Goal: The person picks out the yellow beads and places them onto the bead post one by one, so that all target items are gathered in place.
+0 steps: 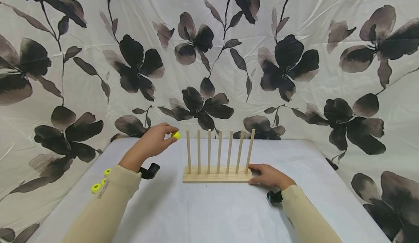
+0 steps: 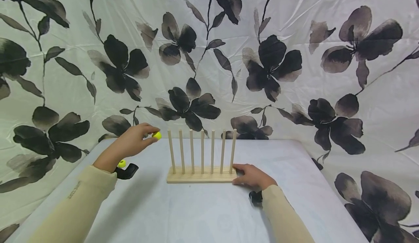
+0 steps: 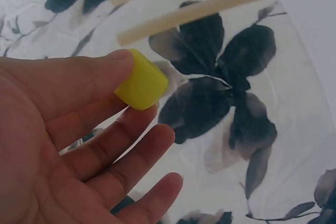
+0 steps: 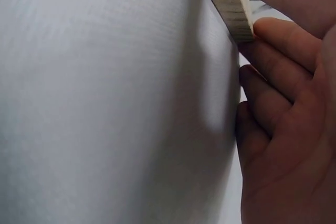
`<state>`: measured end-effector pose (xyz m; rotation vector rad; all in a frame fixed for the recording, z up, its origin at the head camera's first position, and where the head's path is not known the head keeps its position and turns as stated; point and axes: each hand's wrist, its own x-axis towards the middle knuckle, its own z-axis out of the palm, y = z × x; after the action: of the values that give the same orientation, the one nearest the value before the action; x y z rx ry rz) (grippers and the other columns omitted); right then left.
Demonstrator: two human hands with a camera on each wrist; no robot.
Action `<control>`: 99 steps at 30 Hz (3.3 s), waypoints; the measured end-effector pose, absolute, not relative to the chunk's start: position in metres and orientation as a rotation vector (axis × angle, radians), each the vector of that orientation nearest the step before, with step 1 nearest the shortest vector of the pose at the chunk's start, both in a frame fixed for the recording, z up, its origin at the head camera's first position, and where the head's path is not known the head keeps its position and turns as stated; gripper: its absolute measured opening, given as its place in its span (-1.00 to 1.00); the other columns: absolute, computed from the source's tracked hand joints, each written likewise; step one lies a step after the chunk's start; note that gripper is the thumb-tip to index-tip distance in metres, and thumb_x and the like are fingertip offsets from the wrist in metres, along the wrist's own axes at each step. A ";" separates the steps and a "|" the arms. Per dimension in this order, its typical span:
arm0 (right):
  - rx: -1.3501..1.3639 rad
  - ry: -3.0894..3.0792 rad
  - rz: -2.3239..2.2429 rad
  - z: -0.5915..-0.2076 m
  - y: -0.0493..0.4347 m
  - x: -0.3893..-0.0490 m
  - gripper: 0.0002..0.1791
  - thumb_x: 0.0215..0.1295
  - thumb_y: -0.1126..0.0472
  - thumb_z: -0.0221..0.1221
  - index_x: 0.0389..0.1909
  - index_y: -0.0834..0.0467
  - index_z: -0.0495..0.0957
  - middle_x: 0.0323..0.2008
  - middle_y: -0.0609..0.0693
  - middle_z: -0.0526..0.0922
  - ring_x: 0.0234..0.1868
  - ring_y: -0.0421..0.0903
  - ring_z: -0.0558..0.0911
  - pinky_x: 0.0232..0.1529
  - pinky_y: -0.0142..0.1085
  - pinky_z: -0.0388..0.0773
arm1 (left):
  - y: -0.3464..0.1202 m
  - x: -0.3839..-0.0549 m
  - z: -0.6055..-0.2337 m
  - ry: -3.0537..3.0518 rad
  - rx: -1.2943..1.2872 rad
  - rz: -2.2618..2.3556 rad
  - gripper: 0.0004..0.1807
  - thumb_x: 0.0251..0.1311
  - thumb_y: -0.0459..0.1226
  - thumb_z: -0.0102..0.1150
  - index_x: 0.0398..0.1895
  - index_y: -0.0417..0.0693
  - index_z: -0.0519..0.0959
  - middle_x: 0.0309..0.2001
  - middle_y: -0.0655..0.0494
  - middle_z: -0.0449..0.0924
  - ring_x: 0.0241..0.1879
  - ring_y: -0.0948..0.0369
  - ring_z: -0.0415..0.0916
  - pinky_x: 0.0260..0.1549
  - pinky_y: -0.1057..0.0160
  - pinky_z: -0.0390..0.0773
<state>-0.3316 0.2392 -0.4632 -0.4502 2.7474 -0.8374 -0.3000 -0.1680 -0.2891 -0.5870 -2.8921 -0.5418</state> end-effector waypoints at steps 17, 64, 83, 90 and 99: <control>-0.423 2.756 -0.855 -0.465 0.238 -0.329 -0.15 0.06 -0.07 0.40 0.38 0.09 0.35 0.38 0.15 0.35 0.44 0.17 0.26 0.40 0.13 0.19 | -0.148 -0.307 -0.279 -2.859 -0.584 -0.607 -0.55 0.37 -0.25 0.08 0.30 -0.15 0.44 0.11 -0.11 0.47 0.12 -0.06 0.46 0.07 -0.09 0.52; -0.362 2.739 -0.921 -0.467 0.237 -0.326 -0.15 0.04 -0.06 0.41 0.38 0.06 0.35 0.39 0.13 0.35 0.45 0.18 0.24 0.40 0.16 0.17 | -0.073 -0.317 -0.262 -2.777 -0.819 -0.651 -0.58 0.33 -0.29 0.13 0.25 -0.13 0.48 0.15 -0.06 0.52 0.11 0.03 0.52 0.11 0.06 0.55; -0.369 2.756 -0.921 -0.471 0.237 -0.328 -0.17 0.05 -0.07 0.41 0.37 0.04 0.37 0.38 0.10 0.36 0.44 0.16 0.26 0.39 0.16 0.19 | -0.048 -0.324 -0.265 -2.722 -0.811 -0.943 -0.61 0.20 -0.30 0.28 0.12 -0.12 0.59 0.02 0.01 0.61 -0.05 0.14 0.55 -0.02 0.21 0.61; -0.379 2.745 -0.935 -0.471 0.238 -0.327 -0.17 0.06 -0.07 0.40 0.37 0.07 0.36 0.38 0.12 0.36 0.45 0.18 0.24 0.40 0.16 0.18 | -0.038 -0.326 -0.266 -2.715 -0.822 -1.128 -0.60 0.23 -0.30 0.24 0.16 -0.08 0.57 0.07 0.02 0.58 0.05 0.13 0.55 0.02 0.21 0.61; -0.395 2.753 -0.934 -0.471 0.238 -0.327 -0.19 0.06 -0.04 0.40 0.35 0.09 0.38 0.36 0.13 0.38 0.43 0.18 0.26 0.40 0.14 0.20 | -0.020 -0.329 -0.266 -2.711 -0.819 -1.371 -0.57 0.22 -0.30 0.26 0.19 -0.06 0.55 0.07 0.06 0.60 0.04 0.17 0.57 0.03 0.21 0.61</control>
<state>-0.3272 0.2382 -0.4711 -0.3946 2.7526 -0.9345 -0.3288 -0.0197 -0.2659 -0.8190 -2.7105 -1.3713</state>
